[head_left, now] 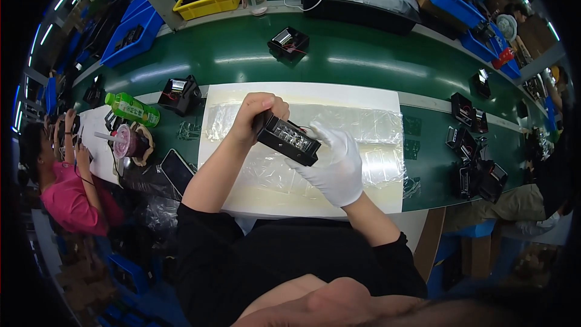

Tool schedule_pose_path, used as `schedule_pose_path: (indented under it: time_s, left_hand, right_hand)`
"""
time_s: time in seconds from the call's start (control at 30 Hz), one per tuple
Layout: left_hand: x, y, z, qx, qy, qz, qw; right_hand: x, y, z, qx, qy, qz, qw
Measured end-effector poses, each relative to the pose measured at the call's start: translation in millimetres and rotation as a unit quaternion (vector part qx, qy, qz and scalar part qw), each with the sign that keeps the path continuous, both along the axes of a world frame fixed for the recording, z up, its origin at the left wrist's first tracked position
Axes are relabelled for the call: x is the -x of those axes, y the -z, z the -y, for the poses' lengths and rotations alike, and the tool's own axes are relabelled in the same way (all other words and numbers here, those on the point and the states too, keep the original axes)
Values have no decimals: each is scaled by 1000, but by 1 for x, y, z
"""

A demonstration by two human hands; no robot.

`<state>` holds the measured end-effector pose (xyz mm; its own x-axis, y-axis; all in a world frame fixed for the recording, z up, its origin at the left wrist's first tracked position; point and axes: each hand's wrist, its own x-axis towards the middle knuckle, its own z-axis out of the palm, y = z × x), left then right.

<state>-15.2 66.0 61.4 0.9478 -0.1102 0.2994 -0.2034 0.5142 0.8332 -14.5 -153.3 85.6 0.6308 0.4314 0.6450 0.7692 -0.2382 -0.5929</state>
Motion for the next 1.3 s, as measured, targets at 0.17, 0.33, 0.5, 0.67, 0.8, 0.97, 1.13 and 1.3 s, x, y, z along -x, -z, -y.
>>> schedule_pose_path:
  time_s: [0.17,0.33,0.5,0.67,0.8,0.97,1.13,1.3]
  left_hand:
    - [4,-2,9,0,-24,4,1000]
    - [5,-1,7,8,-3,16,1000]
    - [7,-17,22,-144,-176,94,969]
    - [20,-36,10,-340,-31,135,930]
    - [24,-31,4,-350,16,70,934]
    - [30,-22,8,-314,54,-55,946]
    - [32,-14,30,-247,28,-116,962]
    - [38,-2,53,-353,-176,71,916]
  right_hand:
    - [2,1,2,-9,-5,14,1000]
    - [3,-1,5,-17,-10,6,1000]
    - [0,-5,6,-40,-30,-47,998]
    - [-19,-6,20,21,-89,23,996]
    - [-22,-9,23,43,-113,-3,993]
    - [-23,-13,31,95,-120,-113,982]
    - [-27,-14,30,89,-102,-527,839]
    - [-26,2,30,4,-73,-520,851]
